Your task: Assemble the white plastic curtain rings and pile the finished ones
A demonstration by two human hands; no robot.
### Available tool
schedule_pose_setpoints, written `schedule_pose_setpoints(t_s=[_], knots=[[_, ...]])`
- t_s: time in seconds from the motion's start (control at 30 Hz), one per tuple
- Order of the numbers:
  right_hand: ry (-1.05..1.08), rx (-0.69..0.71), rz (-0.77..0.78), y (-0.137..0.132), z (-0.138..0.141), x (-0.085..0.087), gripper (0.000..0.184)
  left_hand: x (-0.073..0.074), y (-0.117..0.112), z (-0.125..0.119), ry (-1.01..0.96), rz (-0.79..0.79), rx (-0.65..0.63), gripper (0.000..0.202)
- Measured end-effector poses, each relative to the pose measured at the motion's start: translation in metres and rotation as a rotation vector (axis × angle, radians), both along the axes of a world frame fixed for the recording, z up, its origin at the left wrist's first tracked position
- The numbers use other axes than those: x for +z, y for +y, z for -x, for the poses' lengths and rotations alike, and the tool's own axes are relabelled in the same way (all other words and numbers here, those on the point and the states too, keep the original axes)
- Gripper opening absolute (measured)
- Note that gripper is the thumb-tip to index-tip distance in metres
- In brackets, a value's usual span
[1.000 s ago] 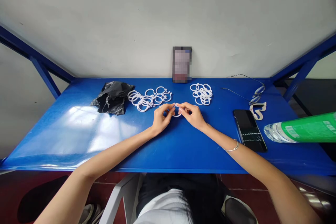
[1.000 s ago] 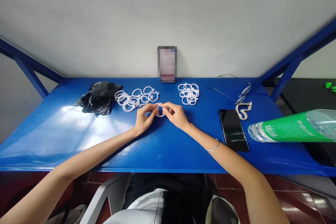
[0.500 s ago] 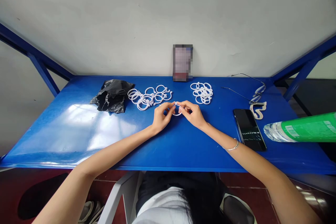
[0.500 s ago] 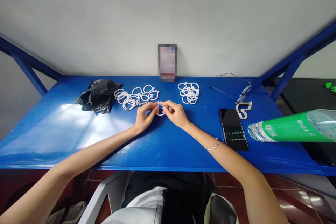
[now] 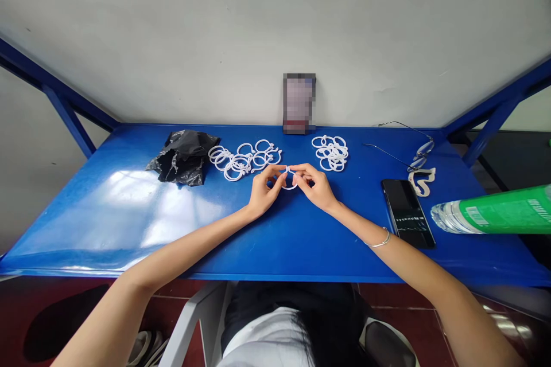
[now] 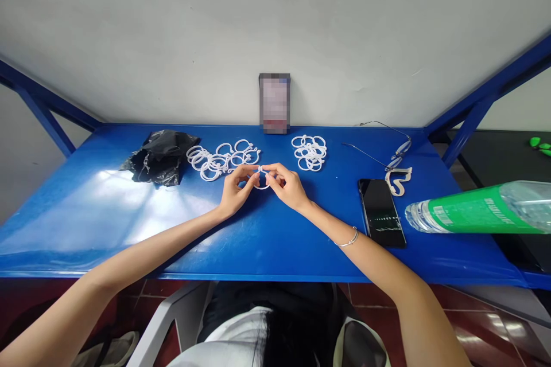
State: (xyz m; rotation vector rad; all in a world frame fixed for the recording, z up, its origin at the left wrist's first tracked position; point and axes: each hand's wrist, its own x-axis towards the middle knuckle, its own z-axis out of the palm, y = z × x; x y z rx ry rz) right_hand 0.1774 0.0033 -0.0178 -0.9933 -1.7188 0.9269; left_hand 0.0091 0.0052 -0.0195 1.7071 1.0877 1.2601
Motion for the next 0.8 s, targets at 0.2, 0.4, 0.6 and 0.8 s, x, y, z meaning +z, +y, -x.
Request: schedule_pose_setpoints(t_s=[0.2, 0.4, 0.6, 0.8], knots=[[0.018, 0.010, 0.009, 0.0001, -0.0003, 0.0011, 0.023, -0.0030, -0.0005, 0.0012, 0.003, -0.037, -0.008, 0.019], [0.088, -0.015, 0.098, 0.0031, -0.0001, -0.0029, 0.022, -0.0014, 0.0002, 0.0016, -0.004, -0.006, -0.057, 0.020], [0.192, 0.031, 0.184, 0.0034, 0.0018, -0.0015, 0.024, -0.0018, 0.0028, 0.0024, -0.054, 0.069, -0.092, 0.023], [0.193, 0.056, 0.195, 0.0029, 0.0023, -0.0013, 0.030, -0.0002, 0.0030, 0.0010, -0.118, 0.114, -0.121, 0.023]])
